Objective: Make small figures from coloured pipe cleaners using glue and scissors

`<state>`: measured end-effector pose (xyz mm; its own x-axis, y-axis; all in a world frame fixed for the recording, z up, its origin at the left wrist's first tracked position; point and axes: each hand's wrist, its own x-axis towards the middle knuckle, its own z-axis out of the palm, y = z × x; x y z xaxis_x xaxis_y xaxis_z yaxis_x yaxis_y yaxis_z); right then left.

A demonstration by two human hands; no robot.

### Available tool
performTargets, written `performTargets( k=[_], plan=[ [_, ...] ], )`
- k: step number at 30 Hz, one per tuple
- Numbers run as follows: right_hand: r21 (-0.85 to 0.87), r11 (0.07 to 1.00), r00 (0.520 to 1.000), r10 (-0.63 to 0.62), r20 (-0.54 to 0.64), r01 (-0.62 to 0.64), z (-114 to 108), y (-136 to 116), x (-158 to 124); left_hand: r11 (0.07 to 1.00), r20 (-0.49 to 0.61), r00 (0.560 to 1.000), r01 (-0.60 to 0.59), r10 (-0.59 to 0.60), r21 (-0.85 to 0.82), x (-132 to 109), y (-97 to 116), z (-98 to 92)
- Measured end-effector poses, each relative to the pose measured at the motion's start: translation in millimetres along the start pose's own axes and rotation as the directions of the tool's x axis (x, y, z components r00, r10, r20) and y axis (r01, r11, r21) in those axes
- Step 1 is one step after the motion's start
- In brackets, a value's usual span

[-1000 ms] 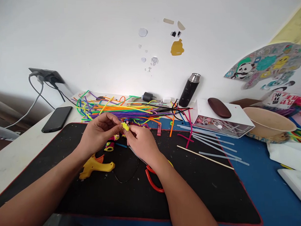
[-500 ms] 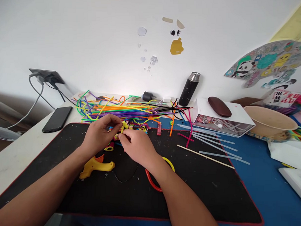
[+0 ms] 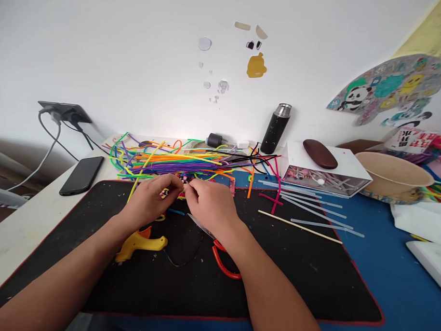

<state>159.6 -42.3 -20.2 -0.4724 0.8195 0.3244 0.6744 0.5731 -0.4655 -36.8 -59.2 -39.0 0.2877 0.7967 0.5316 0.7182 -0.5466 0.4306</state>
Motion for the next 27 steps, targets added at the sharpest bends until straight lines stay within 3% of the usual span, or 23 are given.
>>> performTargets(
  k=[7,11,14,19,27],
  plan=[
    [-0.013,0.999,0.999,0.048,-0.024,-0.048,0.7,6.8,2.3,0.996,0.095,0.995,-0.014,0.022,-0.086,-1.7,2.6,0.0],
    [0.092,0.993,0.997,0.077,-0.031,-0.073,0.2,13.4,4.5,0.976,0.1,0.995,0.046,-0.025,-0.214,-3.1,5.8,-2.2],
    [0.237,0.966,0.994,0.109,-0.005,-0.105,2.2,17.5,6.0,0.942,0.074,0.993,0.109,-0.09,-0.319,-3.4,8.7,-3.8],
    [0.499,0.836,0.972,0.172,0.158,-0.229,14.5,17.8,5.7,0.878,0.016,0.983,0.172,-0.185,-0.447,-2.9,12.9,-3.5],
    [0.566,0.784,0.961,0.145,0.234,-0.256,17.6,12.4,4.8,0.881,-0.099,0.959,0.201,-0.267,-0.428,-2.5,11.4,-1.4]
  ],
)
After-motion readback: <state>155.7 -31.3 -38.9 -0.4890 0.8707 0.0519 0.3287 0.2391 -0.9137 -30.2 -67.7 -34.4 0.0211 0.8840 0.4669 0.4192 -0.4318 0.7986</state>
